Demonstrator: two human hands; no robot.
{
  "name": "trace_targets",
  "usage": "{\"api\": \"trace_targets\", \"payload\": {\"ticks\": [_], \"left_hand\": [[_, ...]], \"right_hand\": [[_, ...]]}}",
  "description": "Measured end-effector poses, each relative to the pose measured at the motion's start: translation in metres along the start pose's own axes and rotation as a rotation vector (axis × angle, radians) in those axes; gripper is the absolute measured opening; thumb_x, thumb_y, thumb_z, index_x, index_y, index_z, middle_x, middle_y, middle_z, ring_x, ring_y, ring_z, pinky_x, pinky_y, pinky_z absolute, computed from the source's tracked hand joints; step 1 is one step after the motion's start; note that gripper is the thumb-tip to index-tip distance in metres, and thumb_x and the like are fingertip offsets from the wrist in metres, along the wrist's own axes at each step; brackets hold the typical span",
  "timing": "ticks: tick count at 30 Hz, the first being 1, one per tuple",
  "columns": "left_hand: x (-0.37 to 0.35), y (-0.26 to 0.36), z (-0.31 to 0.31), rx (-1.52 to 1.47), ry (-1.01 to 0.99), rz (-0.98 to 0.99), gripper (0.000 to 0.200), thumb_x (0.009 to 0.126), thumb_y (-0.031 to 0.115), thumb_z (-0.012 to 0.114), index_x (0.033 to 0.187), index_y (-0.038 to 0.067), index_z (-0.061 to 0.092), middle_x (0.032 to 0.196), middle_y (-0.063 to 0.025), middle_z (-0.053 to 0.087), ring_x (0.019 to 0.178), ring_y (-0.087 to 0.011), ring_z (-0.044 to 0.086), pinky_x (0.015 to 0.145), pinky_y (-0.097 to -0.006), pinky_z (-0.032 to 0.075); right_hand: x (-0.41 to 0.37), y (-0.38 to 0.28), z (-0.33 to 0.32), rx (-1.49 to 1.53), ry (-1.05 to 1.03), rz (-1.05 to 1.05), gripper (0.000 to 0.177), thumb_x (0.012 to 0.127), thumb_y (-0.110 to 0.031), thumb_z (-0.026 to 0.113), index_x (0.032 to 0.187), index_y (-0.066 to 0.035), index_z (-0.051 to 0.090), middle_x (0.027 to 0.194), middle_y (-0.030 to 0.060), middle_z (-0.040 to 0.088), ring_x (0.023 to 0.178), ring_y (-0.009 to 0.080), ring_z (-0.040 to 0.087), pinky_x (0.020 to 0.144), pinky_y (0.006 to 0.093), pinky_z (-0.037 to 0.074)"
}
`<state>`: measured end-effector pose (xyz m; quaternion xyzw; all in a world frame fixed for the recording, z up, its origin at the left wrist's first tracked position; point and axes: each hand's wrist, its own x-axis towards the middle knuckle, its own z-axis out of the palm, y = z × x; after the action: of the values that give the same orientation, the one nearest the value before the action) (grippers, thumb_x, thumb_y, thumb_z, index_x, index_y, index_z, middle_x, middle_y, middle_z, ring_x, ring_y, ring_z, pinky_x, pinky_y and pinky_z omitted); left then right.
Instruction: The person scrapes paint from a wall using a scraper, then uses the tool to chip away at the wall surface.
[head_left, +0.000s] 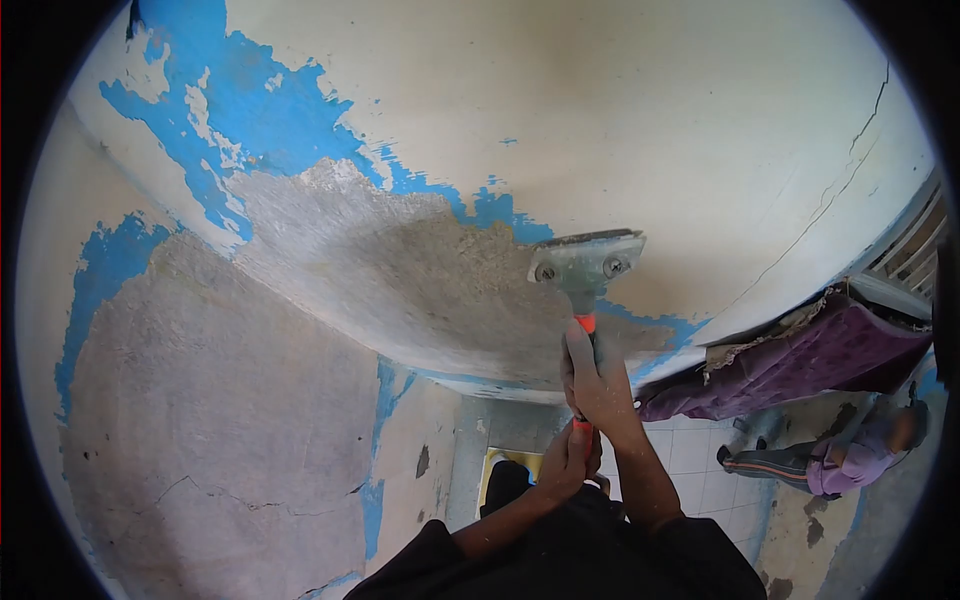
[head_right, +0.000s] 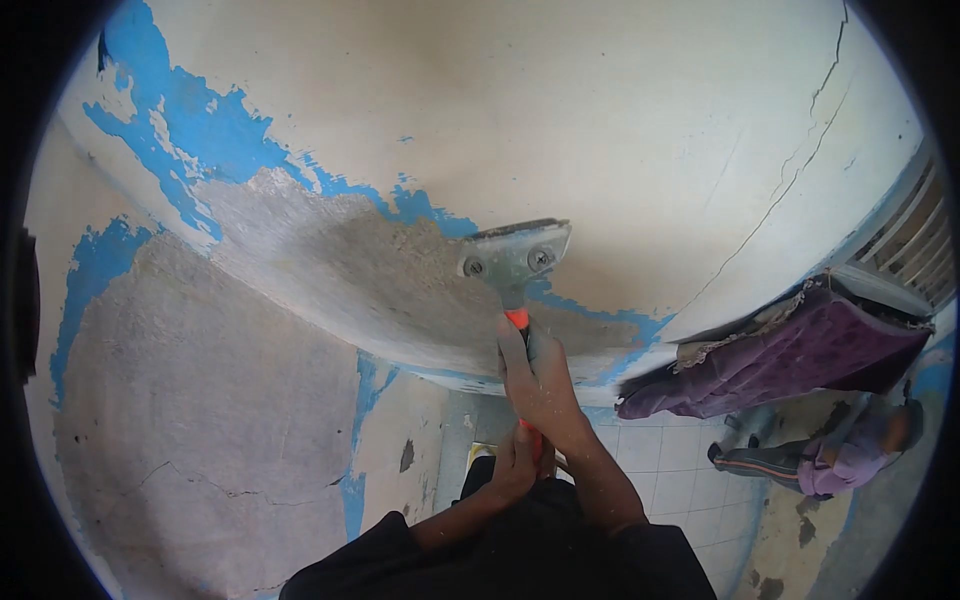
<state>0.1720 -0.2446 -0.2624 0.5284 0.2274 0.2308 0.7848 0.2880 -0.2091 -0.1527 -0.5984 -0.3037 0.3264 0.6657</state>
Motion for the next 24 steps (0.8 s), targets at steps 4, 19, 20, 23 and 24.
{"api": "trace_targets", "payload": {"ticks": [4,19,20,23,24], "left_hand": [[-0.003,-0.012,-0.004,-0.018,0.024,-0.011,0.044,0.102,0.043,0.029,0.086,0.005,0.045,0.058,-0.0001,0.045,0.046,-0.0079,0.041,0.044,-0.0237,0.034],[-0.017,-0.001,-0.015,-0.040,0.044,-0.069,0.043,0.102,0.042,0.033,0.085,0.004,0.046,0.058,0.0021,0.043,0.045,-0.0054,0.039,0.044,-0.0222,0.033],[-0.014,0.001,-0.014,-0.023,0.042,-0.036,0.043,0.102,0.042,0.033,0.085,0.005,0.047,0.058,0.0019,0.043,0.046,-0.0056,0.040,0.044,-0.0224,0.033],[-0.009,0.020,-0.009,0.011,0.046,0.004,0.044,0.102,0.042,0.032,0.084,0.005,0.047,0.058,0.0011,0.045,0.046,-0.0062,0.041,0.044,-0.0229,0.033],[-0.008,0.019,-0.008,0.008,0.054,0.001,0.044,0.102,0.042,0.032,0.084,0.005,0.047,0.058,0.0008,0.045,0.046,-0.0065,0.041,0.044,-0.0231,0.033]], "right_hand": [[-0.004,0.029,-0.001,-0.054,0.014,0.038,0.043,0.100,-0.032,0.041,0.065,-0.008,0.043,0.047,-0.0022,0.037,0.033,0.0075,0.035,0.032,0.0243,0.026],[-0.009,0.025,0.011,0.008,0.026,0.105,0.042,0.099,-0.033,0.043,0.066,-0.008,0.041,0.045,-0.0008,0.036,0.030,0.0092,0.032,0.029,0.0251,0.027],[-0.007,0.018,0.012,0.014,0.015,0.103,0.042,0.099,-0.033,0.043,0.066,-0.008,0.041,0.045,-0.0008,0.035,0.030,0.0093,0.032,0.029,0.0252,0.027],[-0.004,-0.008,0.015,0.017,0.001,0.103,0.041,0.099,-0.032,0.042,0.066,-0.008,0.041,0.045,-0.0011,0.035,0.030,0.0096,0.032,0.029,0.0257,0.026],[-0.004,-0.005,0.014,0.000,0.000,0.088,0.041,0.099,-0.032,0.042,0.066,-0.008,0.041,0.045,-0.0012,0.035,0.029,0.0097,0.032,0.029,0.0259,0.026]]}}
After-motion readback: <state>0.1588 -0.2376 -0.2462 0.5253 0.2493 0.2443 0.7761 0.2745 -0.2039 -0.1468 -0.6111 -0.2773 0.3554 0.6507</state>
